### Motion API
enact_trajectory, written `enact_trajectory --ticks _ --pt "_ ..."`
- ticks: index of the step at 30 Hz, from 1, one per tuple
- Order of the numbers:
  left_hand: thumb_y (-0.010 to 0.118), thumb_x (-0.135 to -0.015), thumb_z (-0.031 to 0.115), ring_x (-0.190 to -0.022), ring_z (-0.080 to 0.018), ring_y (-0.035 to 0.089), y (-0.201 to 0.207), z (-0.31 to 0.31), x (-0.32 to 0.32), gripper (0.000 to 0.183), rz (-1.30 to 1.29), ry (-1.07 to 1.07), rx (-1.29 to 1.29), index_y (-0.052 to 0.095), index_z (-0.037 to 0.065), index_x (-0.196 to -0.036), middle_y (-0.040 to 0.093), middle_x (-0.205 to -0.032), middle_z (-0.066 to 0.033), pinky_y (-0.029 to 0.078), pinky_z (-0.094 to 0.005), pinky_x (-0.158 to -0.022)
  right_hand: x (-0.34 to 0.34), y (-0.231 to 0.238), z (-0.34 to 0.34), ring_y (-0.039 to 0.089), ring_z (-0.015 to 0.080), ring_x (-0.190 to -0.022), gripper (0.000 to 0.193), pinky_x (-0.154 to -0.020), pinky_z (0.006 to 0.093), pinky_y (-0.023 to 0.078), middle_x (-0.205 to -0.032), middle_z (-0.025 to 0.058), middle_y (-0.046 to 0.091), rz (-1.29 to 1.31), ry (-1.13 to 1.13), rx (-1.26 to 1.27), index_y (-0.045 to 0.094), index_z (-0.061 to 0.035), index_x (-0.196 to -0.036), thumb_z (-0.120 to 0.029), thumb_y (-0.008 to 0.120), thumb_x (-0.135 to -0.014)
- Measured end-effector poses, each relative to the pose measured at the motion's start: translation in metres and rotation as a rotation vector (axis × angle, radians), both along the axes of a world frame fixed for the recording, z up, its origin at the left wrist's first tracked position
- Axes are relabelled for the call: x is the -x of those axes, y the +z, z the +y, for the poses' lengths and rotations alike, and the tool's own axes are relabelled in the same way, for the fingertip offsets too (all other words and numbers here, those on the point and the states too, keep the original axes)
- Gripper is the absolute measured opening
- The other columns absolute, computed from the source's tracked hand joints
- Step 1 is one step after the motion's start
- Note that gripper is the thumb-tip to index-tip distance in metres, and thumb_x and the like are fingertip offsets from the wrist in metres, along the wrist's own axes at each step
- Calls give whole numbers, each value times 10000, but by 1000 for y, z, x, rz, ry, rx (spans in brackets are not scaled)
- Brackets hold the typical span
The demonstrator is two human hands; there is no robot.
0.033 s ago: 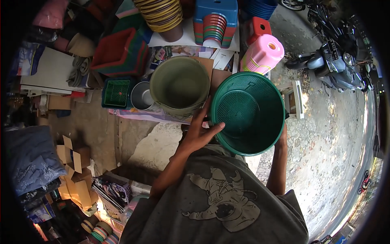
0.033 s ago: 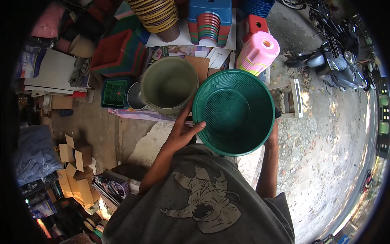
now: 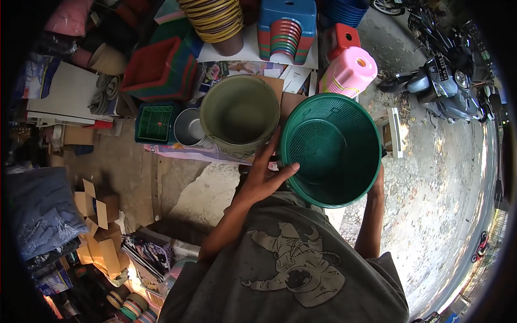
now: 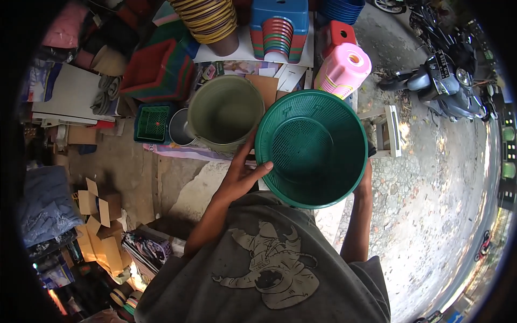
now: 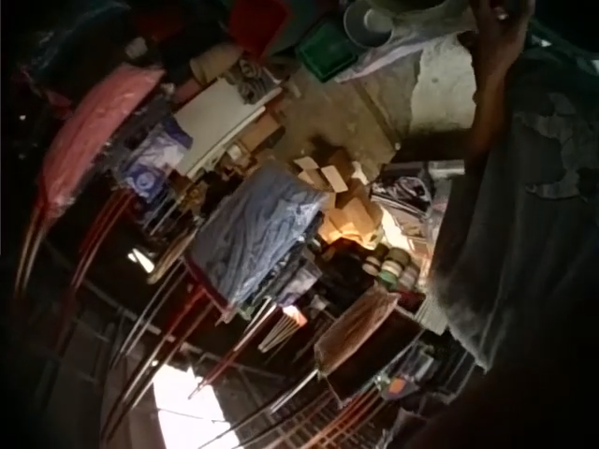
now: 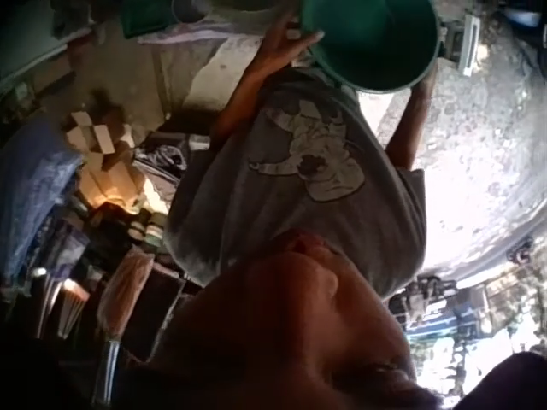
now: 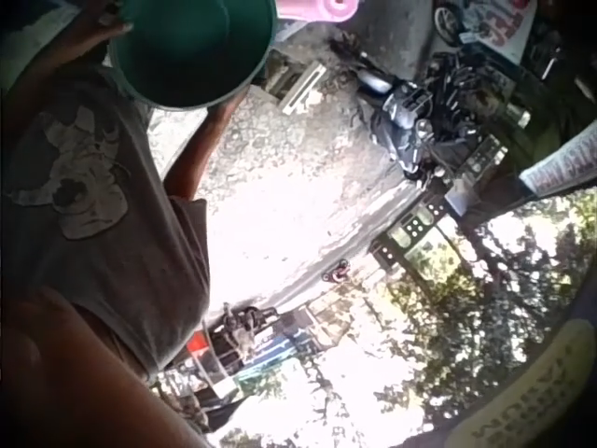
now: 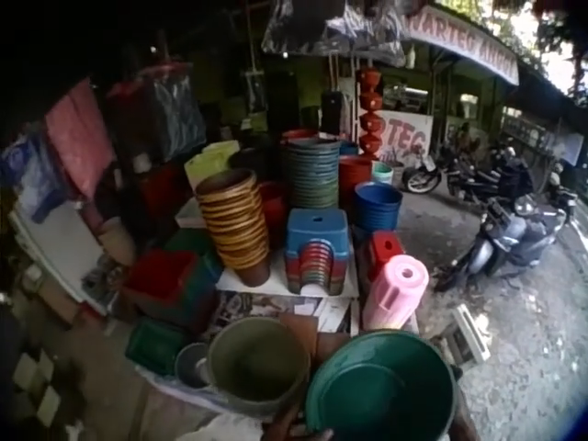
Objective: Opening a box and wiping plastic basins with a cloth.
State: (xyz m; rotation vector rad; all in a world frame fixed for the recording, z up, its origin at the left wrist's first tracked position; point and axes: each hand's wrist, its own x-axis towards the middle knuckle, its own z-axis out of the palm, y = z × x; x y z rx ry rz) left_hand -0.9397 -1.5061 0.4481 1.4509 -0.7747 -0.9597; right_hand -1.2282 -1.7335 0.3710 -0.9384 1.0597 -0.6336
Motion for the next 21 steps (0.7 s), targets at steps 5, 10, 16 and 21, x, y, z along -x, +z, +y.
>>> enact_trajectory --ticks 5,10,16,21 --pt "837 -854 313 -1210 -309 510 72 13 -35 1018 -83 -8 83 219 50 -1619 393 -1290 -201 554 -392 -984 -34 88 11 677 171 -981 477 -834 315 560 -1162 110 699 102 35 387 598 28 -1334 -342 567 -1035" --pt "856 -831 336 -1145 -287 539 131 19 -98 1005 -152 3 188 281 46 -1603 397 -1226 -179 573 -360 -922 -103 112 25 677 176 -987 481 -842 322 564 -1155 112 700 49 60 430 601 28 -1322 -354 573 -1032" --pt "791 -885 374 -1133 -261 565 130 25 -192 887 -155 88 88 348 63 -1588 507 -1257 -209 536 -356 -880 -189 103 22 678 175 -988 481 -845 319 565 -1154 114 701 62 91 473 600 32 -1315 -355 572 -1032" --pt "708 -930 310 -1043 -227 645 69 31 -243 772 -213 92 50 367 72 -1580 602 -1302 -221 533 -342 -879 -242 59 50 675 184 -1014 453 -850 323 573 -1195 110 681 60 126 541 552 22 -1358 -302 539 -1042"
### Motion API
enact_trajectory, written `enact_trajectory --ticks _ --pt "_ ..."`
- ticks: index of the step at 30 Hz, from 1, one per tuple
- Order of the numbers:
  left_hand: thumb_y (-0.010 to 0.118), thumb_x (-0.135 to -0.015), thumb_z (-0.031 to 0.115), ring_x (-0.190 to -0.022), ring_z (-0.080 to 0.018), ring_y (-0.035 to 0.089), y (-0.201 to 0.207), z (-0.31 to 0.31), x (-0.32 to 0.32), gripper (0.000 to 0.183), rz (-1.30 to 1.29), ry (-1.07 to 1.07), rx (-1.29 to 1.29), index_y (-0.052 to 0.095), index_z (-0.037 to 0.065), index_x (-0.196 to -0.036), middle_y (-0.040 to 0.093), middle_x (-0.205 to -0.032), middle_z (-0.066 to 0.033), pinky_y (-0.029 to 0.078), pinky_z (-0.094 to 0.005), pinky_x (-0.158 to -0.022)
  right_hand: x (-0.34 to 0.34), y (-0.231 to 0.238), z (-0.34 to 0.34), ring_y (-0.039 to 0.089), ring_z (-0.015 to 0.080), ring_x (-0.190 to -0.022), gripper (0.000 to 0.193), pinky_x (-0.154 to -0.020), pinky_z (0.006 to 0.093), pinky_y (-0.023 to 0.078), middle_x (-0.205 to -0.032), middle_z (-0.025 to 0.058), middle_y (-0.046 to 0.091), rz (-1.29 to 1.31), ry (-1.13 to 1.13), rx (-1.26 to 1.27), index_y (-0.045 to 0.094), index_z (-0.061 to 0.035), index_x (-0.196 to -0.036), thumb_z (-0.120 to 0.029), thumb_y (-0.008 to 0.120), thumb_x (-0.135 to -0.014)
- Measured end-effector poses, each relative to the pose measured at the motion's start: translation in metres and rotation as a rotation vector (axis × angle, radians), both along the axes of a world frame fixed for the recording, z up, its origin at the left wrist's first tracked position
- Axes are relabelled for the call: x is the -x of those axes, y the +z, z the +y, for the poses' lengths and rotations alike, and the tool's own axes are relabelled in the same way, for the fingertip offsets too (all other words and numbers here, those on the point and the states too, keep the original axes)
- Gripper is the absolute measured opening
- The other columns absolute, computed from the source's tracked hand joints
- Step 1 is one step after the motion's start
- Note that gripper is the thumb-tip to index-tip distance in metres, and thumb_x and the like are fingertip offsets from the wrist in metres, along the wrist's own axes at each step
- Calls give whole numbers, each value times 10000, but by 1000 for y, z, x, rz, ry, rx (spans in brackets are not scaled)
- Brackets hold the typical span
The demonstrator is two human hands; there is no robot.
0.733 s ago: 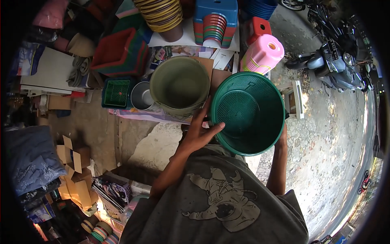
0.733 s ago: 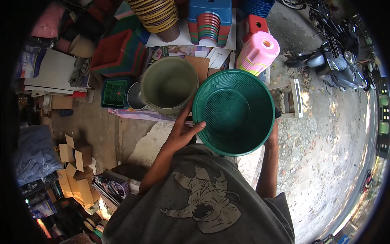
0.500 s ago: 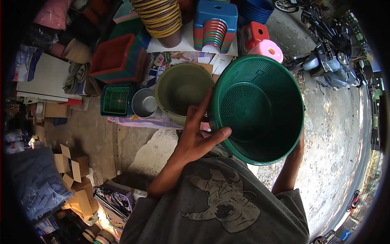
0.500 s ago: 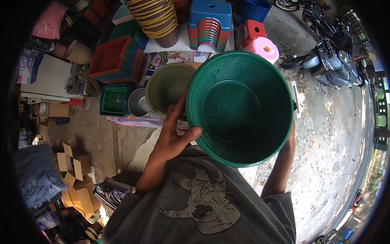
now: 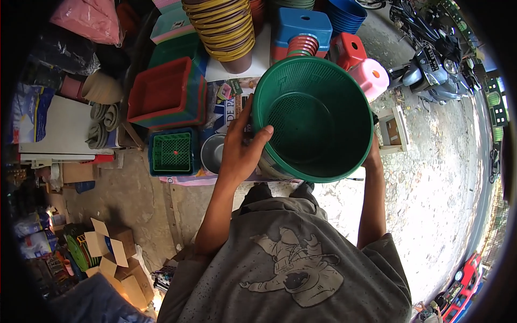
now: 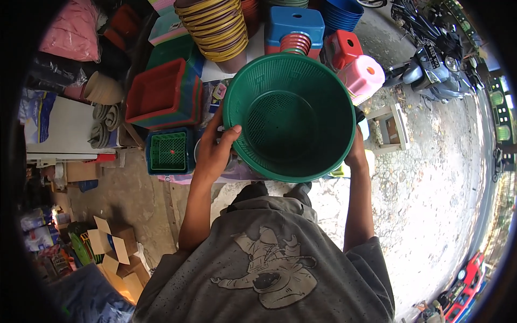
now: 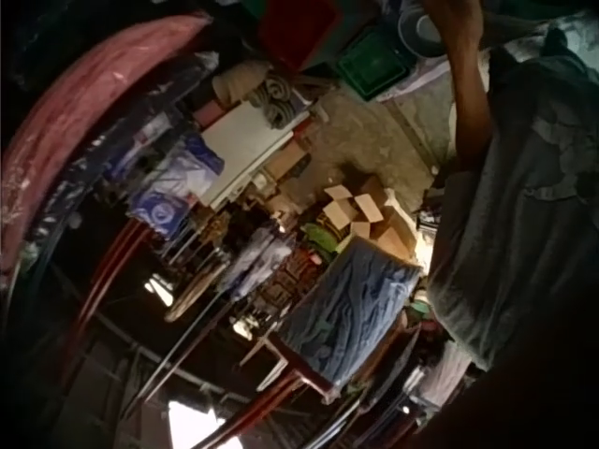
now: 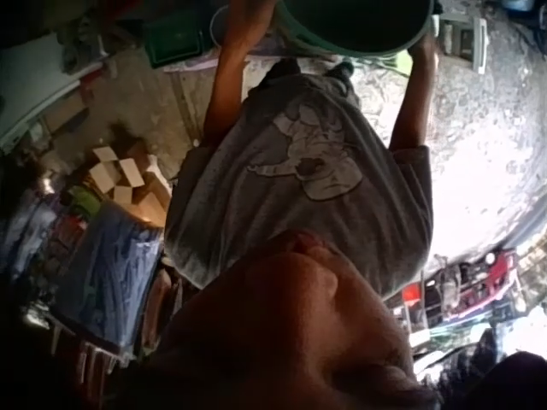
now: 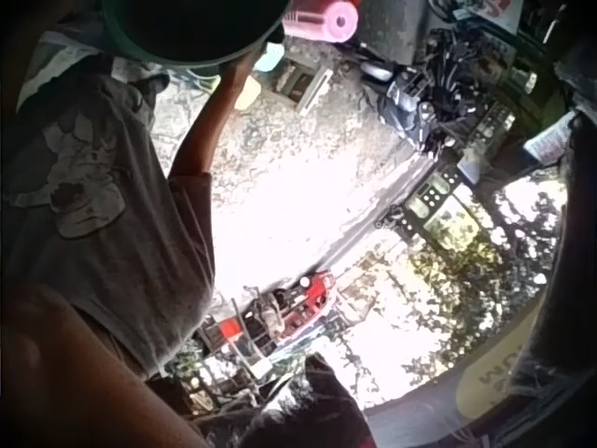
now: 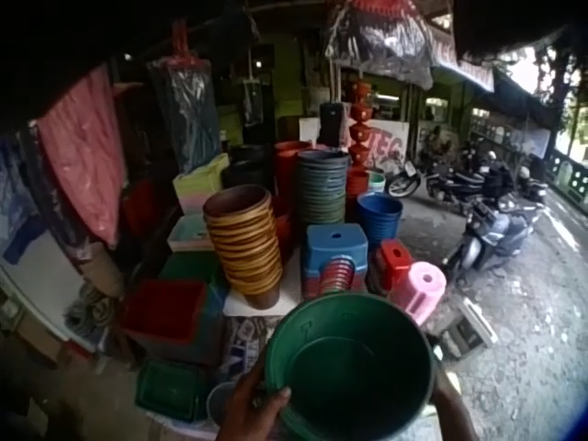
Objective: Opening a box and wiping plastic basins with a cloth.
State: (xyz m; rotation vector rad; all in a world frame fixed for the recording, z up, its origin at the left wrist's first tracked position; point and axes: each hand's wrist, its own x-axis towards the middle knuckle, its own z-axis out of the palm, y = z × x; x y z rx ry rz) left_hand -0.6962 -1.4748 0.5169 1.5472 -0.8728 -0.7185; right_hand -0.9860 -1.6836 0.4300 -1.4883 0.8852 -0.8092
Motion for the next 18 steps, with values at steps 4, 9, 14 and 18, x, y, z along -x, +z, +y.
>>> enact_trajectory --ticks 4,9,14,18 --pt "659 -929 246 -995 -209 696 -29 -3 -8 721 103 -21 -92 382 54 -1566 679 -1224 -219 541 -327 -868 9 -59 5 682 223 -1002 441 -847 351 566 -1219 121 668 -35 -113 -157 542 26 -1349 -295 525 -1048" --pt "669 -903 219 -937 -247 721 -22 -6 -15 713 10 -12 -150 413 46 -1546 702 -1156 -229 555 -345 -845 -8 -18 13 642 194 -1026 426 -949 343 491 -1122 115 694 87 -220 -171 564 33 -1329 -294 519 -1060" --pt "700 -852 177 -841 -301 720 -23 -10 -26 647 -397 10 -60 525 29 -1457 706 -1078 -221 566 -382 -796 -18 24 5 657 197 -1004 452 -916 342 502 -1125 123 715 167 -377 -9 625 27 -1303 -339 550 -1048" --pt "754 -830 94 -855 -257 697 3 -20 -24 441 -622 134 43 665 35 -1258 695 -923 -136 540 -369 -805 -36 72 11 726 279 -965 530 -878 397 528 -1025 177 754 350 -333 134 679 22 -1204 -439 699 -942"
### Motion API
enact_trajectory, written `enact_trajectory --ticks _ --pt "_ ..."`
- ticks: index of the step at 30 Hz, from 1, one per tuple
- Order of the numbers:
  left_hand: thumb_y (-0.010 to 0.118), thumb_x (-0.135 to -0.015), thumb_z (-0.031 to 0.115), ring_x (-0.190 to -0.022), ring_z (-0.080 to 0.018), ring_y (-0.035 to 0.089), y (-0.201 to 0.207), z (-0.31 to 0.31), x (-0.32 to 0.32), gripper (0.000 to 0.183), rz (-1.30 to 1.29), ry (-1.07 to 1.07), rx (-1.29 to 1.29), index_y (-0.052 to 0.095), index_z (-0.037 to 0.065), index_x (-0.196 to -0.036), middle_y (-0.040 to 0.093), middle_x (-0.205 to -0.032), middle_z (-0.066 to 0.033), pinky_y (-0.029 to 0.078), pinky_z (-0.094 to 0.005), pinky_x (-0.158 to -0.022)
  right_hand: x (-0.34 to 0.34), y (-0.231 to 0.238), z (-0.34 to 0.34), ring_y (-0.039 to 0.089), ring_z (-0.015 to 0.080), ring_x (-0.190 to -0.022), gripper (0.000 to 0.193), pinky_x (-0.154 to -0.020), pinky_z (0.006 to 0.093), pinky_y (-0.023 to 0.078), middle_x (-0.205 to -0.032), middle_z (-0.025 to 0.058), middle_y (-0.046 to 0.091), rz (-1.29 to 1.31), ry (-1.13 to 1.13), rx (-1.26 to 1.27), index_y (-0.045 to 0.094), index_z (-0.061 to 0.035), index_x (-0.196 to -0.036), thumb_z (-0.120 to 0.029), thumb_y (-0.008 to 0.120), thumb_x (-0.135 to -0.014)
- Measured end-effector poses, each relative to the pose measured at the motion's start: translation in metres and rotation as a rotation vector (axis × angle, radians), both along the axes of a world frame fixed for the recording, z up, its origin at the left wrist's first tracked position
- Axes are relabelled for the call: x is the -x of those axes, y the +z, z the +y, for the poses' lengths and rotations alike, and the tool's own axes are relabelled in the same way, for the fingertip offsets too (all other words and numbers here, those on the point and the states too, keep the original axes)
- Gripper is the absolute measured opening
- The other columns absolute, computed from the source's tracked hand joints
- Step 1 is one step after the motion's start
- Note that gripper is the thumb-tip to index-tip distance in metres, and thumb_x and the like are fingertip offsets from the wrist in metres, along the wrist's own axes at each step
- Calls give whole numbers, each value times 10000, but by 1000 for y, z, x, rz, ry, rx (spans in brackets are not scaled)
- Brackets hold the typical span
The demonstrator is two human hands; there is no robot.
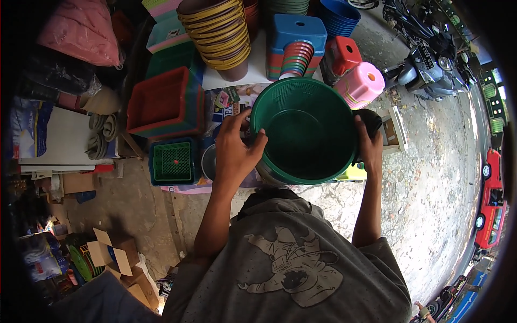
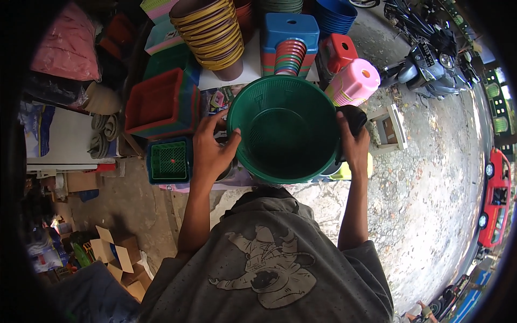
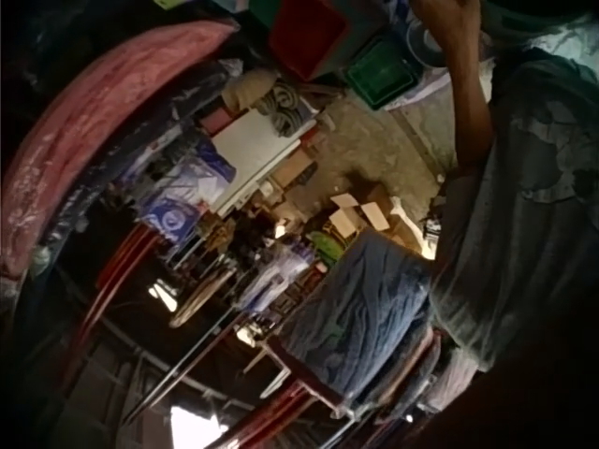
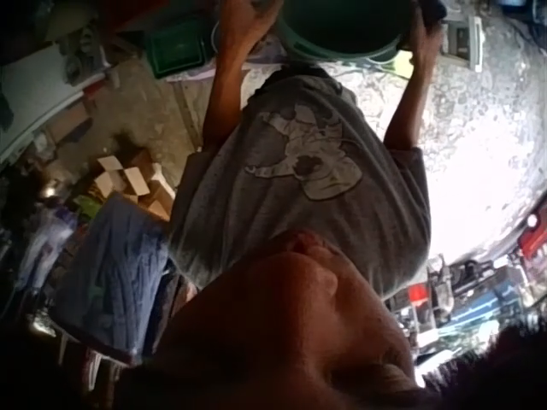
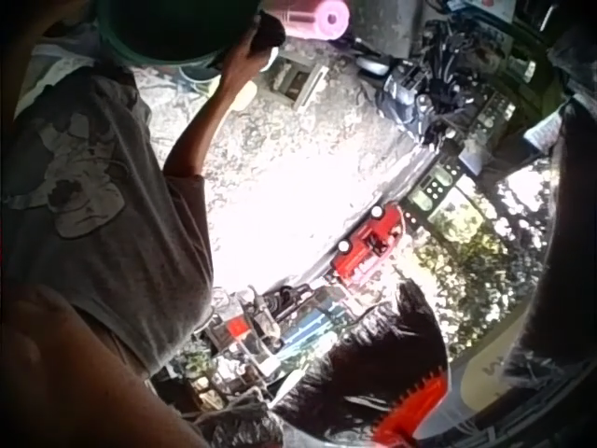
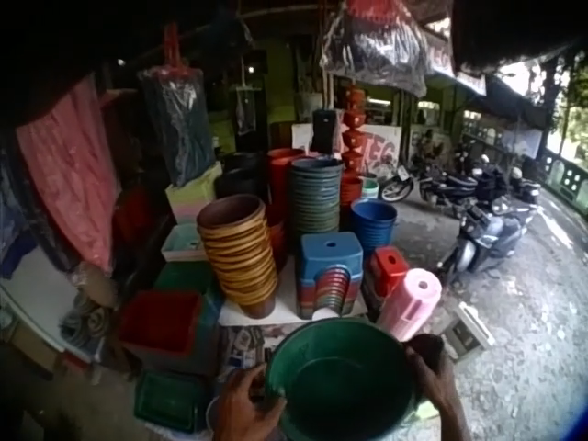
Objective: Opening a box and wiping plastic basins with a cloth.
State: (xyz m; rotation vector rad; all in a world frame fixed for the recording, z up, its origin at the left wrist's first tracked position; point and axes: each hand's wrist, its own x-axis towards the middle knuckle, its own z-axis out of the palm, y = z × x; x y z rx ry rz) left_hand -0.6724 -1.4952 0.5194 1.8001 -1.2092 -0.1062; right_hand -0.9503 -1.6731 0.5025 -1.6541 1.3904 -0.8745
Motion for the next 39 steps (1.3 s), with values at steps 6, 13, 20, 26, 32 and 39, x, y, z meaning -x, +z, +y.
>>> enact_trajectory --ticks 6,13,20,26,32,39 --pt "797 -814 76 -717 -188 693 5 -13 -6 287 149 89 -100 732 -6 -1082 715 -883 -117 543 -325 -662 3 7 -6 707 427 -927 540 -789 480 541 -947 250 722 317 130 165 691 13 -1071 -431 827 -795" --pt "796 -798 28 -693 -131 692 15 -19 -8 343 148 126 -220 736 -16 -1133 725 -839 -100 555 -280 -646 -7 26 -1 684 445 -825 414 -713 508 513 -845 208 709 596 108 255 703 -40 -986 -403 807 -817" --pt "812 -783 41 -793 -249 714 45 -38 0 458 219 -40 -183 692 -6 -1222 713 -879 -114 567 -340 -773 -24 34 21 679 438 -806 394 -695 502 508 -824 204 699 438 18 255 698 -36 -988 -382 800 -829" --pt "814 -766 69 -931 -373 704 16 -40 -37 399 -85 -70 -247 692 -23 -1135 703 -951 -187 540 -476 -845 -28 36 26 681 424 -798 335 -698 499 514 -832 197 705 495 -64 242 706 -27 -985 -326 779 -853" --pt "821 -745 38 -798 -337 728 20 -44 -44 260 71 -130 -342 740 -44 -979 727 -891 -197 564 -421 -767 -30 33 36 687 397 -800 302 -714 486 526 -856 187 708 651 -122 309 714 -26 -947 -307 769 -850" --pt "834 -736 48 -740 -269 749 20 -37 -46 256 127 -125 -291 753 -31 -966 750 -830 -160 578 -372 -724 -26 33 51 688 406 -808 287 -716 487 527 -878 177 717 600 -186 337 721 -40 -962 -309 751 -868"
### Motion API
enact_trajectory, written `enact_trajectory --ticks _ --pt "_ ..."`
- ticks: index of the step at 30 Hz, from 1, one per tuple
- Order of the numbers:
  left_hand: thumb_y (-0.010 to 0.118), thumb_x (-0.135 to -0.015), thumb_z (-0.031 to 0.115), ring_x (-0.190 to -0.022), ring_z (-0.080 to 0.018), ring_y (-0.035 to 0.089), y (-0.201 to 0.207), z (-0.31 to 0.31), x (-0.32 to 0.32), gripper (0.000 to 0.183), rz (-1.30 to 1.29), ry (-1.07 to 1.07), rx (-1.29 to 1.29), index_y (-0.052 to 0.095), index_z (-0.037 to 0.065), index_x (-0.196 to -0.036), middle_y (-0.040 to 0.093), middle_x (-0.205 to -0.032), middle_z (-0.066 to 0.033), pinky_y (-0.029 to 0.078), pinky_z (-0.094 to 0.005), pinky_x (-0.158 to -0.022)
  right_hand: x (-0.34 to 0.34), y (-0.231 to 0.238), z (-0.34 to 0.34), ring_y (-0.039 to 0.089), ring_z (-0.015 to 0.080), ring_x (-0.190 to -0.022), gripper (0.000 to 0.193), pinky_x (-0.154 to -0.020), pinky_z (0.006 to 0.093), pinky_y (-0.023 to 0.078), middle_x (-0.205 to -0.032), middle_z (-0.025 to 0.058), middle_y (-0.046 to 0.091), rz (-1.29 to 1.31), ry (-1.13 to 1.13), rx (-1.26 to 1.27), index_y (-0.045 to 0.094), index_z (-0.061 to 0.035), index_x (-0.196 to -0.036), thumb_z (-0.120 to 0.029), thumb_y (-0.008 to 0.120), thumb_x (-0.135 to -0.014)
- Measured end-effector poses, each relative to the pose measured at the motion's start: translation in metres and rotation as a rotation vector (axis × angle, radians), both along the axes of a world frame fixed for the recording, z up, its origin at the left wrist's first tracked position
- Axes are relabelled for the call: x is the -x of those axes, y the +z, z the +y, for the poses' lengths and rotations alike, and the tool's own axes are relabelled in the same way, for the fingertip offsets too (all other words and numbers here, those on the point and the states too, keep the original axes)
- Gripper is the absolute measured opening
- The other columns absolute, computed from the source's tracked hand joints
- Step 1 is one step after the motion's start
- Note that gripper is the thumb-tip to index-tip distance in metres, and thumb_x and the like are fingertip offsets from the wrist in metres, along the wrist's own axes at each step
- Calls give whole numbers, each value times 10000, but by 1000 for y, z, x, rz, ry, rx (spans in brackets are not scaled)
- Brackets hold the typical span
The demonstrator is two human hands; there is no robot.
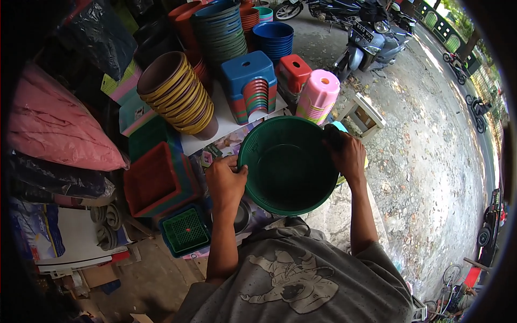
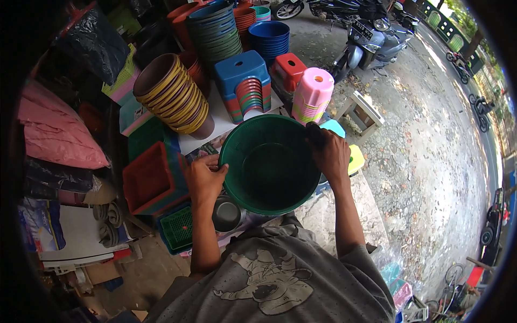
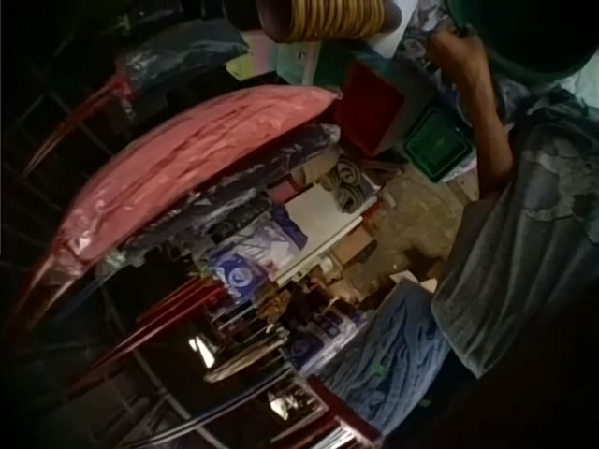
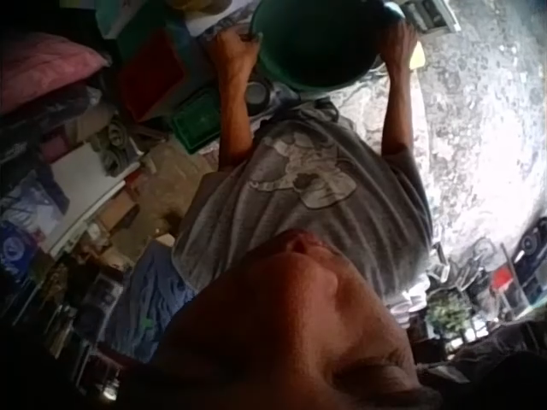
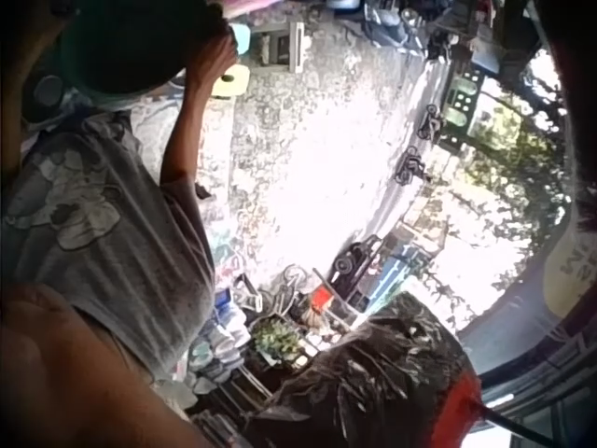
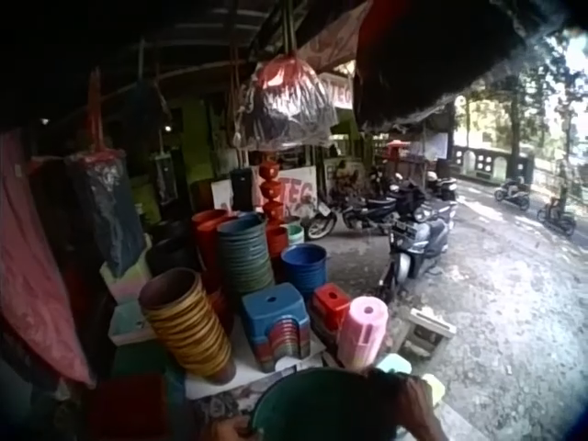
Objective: Opening a box and wiping plastic basins with a cloth.
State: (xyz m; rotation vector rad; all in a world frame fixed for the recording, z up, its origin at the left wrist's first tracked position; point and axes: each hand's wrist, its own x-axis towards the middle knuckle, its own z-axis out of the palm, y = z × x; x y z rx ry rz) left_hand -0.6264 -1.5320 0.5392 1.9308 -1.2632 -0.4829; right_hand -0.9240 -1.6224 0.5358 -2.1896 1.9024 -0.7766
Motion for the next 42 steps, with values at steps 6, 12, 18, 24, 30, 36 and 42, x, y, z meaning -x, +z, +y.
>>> enact_trajectory --ticks 6,12,18,24,30,36,42 --pt "830 -741 86 -778 -286 749 12 -1 -5 243 53 -25 -104 742 -23 -940 750 -867 -165 578 -379 -751 3 15 1 690 417 -826 357 -733 499 530 -900 230 713 -12 -69 -206 720 -15 -965 -338 786 -827" --pt "843 -739 189 -865 -384 729 12 -11 -3 314 -134 -126 -228 709 -45 -901 740 -877 -204 565 -456 -809 24 -8 12 713 400 -801 440 -739 486 550 -794 217 715 51 -4 -172 723 2 -872 -379 868 -706" --pt "803 -769 275 -872 -420 718 -12 -28 -3 341 -236 -100 -288 720 -49 -834 729 -881 -257 555 -484 -810 24 -11 26 676 401 -922 524 -816 484 542 -897 233 699 111 -77 -236 677 25 -914 -382 896 -667" --pt "759 -817 285 -891 -470 695 -4 -28 1 369 -318 -121 -333 713 -80 -853 714 -901 -290 545 -520 -835 34 -23 22 683 437 -846 511 -792 513 536 -847 268 697 58 -12 -108 682 44 -816 -412 874 -688" --pt "670 -883 225 -894 -472 688 23 -27 6 294 -294 -152 -80 675 -69 -871 705 -869 -284 531 -542 -810 23 51 20 684 446 -769 479 -692 486 532 -781 268 683 -222 -4 -41 684 50 -824 -368 878 -697" --pt "644 -986 303 -735 -256 636 64 -18 -1 309 144 -172 125 637 3 -913 652 -775 -122 497 -401 -759 23 78 24 716 321 -740 460 -708 426 545 -789 208 713 -377 -70 -123 698 35 -960 -357 854 -776" --pt "567 -1051 331 -1068 -149 538 61 -12 9 302 966 -159 503 589 35 -1106 603 -1152 -54 417 -308 -965 4 57 52 688 134 -816 410 -744 342 543 -920 89 748 -850 40 40 697 25 -1136 -289 794 -890"
